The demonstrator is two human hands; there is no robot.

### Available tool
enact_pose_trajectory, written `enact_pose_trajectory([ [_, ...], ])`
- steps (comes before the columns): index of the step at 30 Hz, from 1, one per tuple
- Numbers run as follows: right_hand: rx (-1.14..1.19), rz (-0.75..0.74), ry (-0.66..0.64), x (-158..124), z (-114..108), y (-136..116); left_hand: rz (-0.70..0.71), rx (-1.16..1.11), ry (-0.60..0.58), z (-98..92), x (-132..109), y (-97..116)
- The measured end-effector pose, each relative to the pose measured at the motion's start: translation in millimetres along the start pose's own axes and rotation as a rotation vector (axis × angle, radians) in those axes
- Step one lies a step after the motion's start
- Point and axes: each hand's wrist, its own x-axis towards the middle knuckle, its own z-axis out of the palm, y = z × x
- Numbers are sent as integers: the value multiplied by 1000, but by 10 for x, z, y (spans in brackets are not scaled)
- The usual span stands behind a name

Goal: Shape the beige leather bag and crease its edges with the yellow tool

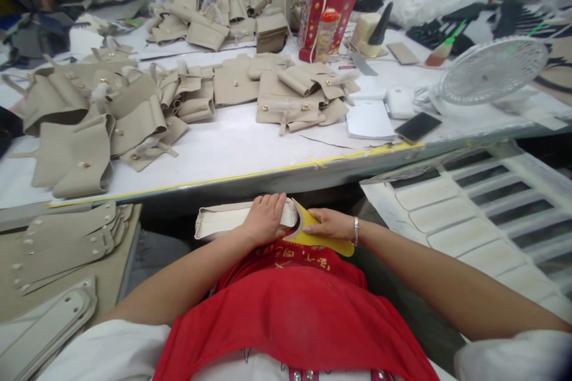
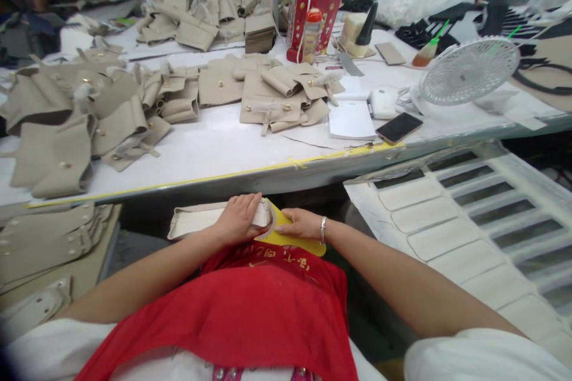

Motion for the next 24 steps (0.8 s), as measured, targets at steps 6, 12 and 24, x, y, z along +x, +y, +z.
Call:
enact_pose_trajectory([
  [6,-42,-18,28,123,43,-56,41,-58,44,-1,-47,-39],
  [12,98,79,13,165,87,-156,74,-104,96,22,-82,-111],
  [24,305,167,135,159,343,-139,229,-141,-5,-10,-204,-318],
])
